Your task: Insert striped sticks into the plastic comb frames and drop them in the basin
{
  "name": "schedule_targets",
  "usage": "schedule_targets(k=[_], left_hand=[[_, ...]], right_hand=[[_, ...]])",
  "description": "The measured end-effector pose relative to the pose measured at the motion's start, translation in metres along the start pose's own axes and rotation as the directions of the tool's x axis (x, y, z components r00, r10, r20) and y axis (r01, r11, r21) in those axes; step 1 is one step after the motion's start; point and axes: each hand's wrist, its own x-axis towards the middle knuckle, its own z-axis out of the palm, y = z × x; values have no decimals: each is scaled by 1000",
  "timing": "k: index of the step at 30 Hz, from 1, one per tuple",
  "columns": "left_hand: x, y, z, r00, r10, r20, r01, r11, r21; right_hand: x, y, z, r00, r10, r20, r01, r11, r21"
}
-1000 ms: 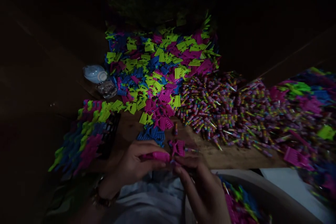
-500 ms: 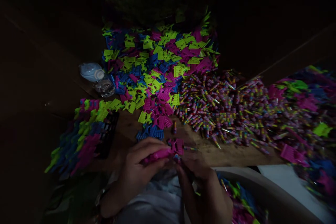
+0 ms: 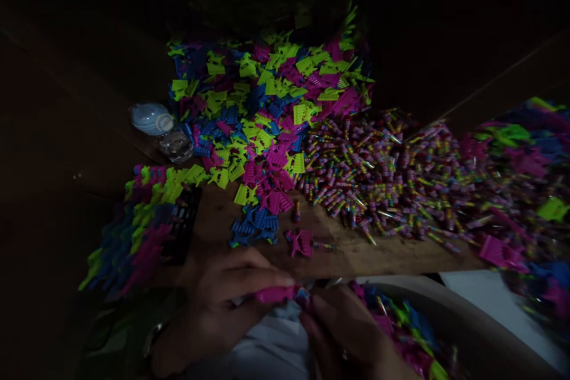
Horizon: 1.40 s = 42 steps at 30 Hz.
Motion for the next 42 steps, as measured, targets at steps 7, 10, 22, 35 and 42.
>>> schedule_targets(k=[7, 10, 22, 35, 42], left_hand=[[12, 11, -10, 995, -51, 91, 56, 997, -46], [16, 16, -10, 998, -67, 12, 67, 998, 17], [15, -3, 3, 886, -412, -213, 412, 910, -47], [8, -21, 9, 686, -717, -123, 651, 681, -336], [14, -18, 15, 820, -562, -106, 545, 824, -154]], right_hand=[[13, -4, -19, 998, 69, 16, -70, 967, 246], [14, -3, -21, 993, 118, 4, -112, 939, 326], [9, 2, -28, 972, 211, -107, -170, 937, 305], [25, 59, -16, 844, 503, 190, -531, 727, 435], [26, 40, -5, 868, 409, 283, -493, 784, 378]])
